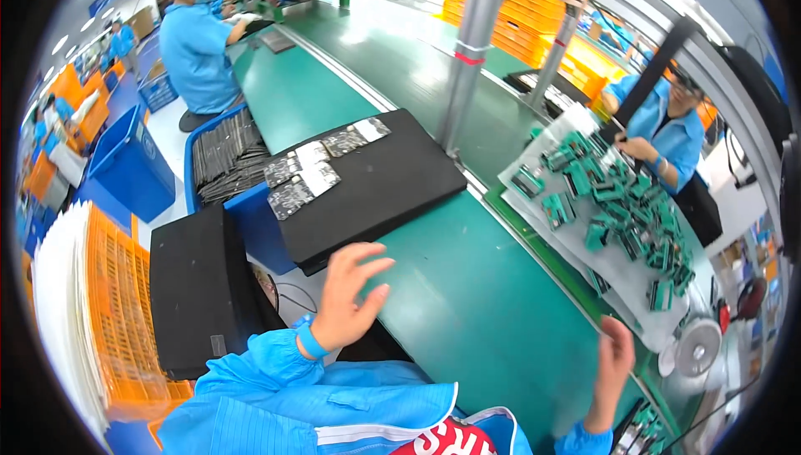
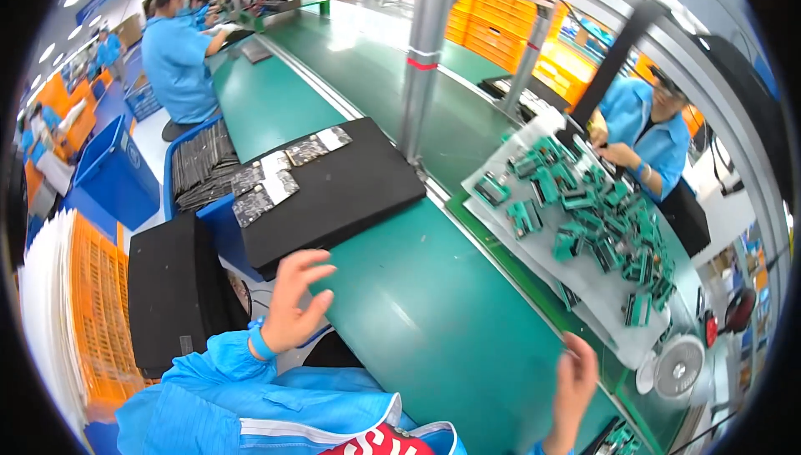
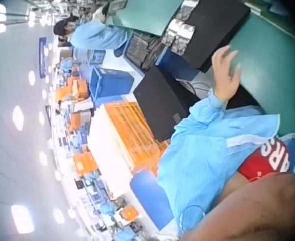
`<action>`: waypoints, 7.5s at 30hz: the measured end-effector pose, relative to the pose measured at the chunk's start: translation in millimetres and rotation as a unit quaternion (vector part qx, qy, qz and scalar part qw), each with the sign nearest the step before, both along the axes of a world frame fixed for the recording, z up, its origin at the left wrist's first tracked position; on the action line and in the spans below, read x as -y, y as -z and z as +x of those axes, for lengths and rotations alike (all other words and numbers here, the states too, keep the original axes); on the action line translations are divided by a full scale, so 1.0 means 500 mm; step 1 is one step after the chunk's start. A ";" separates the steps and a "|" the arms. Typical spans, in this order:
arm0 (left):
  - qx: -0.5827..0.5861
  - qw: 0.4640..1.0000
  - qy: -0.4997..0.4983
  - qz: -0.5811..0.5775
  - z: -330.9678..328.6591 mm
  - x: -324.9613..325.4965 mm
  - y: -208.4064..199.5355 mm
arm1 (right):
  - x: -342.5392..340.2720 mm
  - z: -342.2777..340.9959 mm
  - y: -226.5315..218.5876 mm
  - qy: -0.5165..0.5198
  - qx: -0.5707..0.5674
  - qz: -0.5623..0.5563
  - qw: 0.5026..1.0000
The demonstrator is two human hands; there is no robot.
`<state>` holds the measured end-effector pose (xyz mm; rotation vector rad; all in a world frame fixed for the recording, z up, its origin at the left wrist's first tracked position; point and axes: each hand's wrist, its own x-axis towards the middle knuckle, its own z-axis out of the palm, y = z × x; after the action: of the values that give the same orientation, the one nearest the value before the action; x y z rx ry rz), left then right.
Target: The person assembles circuit boards by attaching green plastic components to them, using tweezers to manipulate the small parts.
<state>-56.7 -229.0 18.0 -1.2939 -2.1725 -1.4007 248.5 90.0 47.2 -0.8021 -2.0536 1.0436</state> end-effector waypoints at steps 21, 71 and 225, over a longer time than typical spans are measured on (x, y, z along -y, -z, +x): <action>0.249 0.920 -0.202 0.225 -0.146 0.130 0.089 | 0.057 -0.742 0.085 -0.243 -0.115 -0.097 0.958; -0.196 0.921 0.185 -0.280 0.043 -0.262 0.008 | 0.101 0.019 0.069 -0.060 0.285 0.231 0.928; 0.203 0.943 0.254 -0.076 -0.256 -0.448 -0.002 | -0.154 -0.272 -0.008 -0.243 0.227 -0.028 0.943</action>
<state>-184.6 -5.1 19.2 -1.8658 -2.3373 -1.8599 112.4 166.8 51.4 -0.6123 -2.7199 1.2708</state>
